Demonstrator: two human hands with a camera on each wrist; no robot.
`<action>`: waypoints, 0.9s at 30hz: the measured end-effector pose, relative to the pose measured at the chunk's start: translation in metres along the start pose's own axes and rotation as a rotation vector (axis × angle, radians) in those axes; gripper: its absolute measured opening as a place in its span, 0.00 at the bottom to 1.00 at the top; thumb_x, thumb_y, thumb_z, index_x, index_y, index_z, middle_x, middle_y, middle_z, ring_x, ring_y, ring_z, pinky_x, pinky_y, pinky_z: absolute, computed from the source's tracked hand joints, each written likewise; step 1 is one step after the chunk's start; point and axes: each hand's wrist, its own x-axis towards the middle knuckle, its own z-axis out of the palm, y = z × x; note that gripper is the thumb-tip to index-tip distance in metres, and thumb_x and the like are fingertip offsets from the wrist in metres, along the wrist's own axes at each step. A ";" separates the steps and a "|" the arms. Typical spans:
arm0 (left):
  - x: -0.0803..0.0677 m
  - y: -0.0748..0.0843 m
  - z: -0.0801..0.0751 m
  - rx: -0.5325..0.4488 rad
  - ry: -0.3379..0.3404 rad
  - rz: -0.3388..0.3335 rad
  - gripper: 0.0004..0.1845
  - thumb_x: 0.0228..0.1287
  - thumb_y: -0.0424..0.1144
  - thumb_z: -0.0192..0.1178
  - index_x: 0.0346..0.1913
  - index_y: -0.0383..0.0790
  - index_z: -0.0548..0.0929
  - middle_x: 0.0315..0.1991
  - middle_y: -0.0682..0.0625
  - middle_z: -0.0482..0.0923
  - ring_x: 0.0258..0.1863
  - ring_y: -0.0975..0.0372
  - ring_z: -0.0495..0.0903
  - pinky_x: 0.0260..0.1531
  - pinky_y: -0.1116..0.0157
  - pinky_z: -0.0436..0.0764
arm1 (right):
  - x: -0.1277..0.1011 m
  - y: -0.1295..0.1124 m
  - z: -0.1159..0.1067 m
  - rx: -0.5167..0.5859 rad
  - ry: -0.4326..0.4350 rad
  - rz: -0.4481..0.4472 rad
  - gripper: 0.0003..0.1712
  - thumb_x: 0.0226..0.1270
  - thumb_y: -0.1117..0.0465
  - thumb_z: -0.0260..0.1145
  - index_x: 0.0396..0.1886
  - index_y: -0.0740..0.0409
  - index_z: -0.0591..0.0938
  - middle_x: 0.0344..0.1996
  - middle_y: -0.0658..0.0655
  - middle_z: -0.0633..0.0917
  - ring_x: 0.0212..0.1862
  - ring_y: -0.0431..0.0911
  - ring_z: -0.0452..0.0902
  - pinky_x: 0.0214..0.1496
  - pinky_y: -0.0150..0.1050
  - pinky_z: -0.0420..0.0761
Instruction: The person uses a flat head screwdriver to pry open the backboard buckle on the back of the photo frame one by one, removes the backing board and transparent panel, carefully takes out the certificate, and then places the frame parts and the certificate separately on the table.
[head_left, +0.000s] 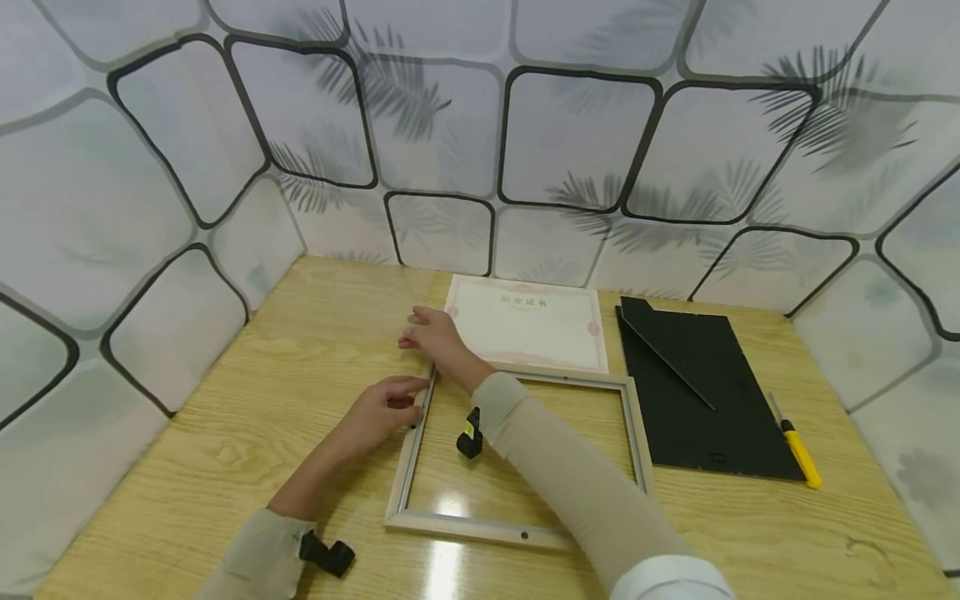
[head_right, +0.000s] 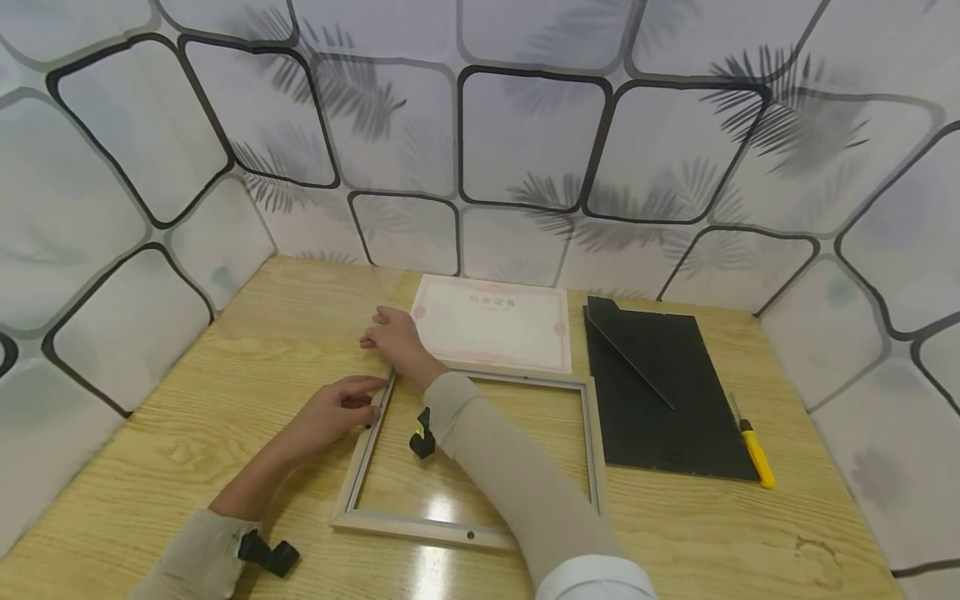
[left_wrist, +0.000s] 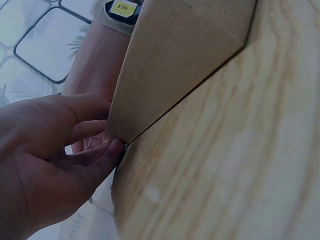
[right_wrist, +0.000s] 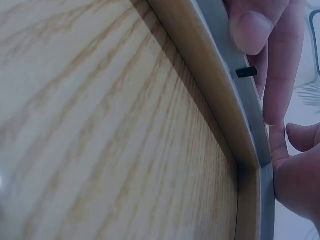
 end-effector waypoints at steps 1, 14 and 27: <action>0.000 0.000 0.000 -0.002 -0.003 0.002 0.27 0.70 0.40 0.62 0.70 0.42 0.75 0.73 0.43 0.66 0.63 0.46 0.75 0.60 0.50 0.79 | 0.000 0.000 -0.001 0.002 -0.005 0.000 0.35 0.73 0.74 0.56 0.78 0.65 0.60 0.73 0.66 0.68 0.47 0.54 0.86 0.53 0.39 0.86; 0.001 0.000 0.001 0.012 0.003 0.023 0.26 0.70 0.38 0.61 0.70 0.41 0.76 0.73 0.40 0.66 0.63 0.45 0.76 0.59 0.51 0.80 | 0.006 0.004 -0.007 -0.074 0.061 0.000 0.35 0.70 0.73 0.63 0.75 0.67 0.64 0.52 0.67 0.85 0.37 0.49 0.88 0.43 0.36 0.88; -0.002 0.001 0.000 0.000 -0.002 0.010 0.27 0.71 0.39 0.61 0.71 0.41 0.75 0.74 0.41 0.65 0.64 0.45 0.74 0.58 0.51 0.80 | -0.002 0.004 -0.009 -0.779 0.119 -0.188 0.21 0.73 0.60 0.65 0.61 0.65 0.82 0.35 0.54 0.91 0.35 0.42 0.86 0.36 0.32 0.83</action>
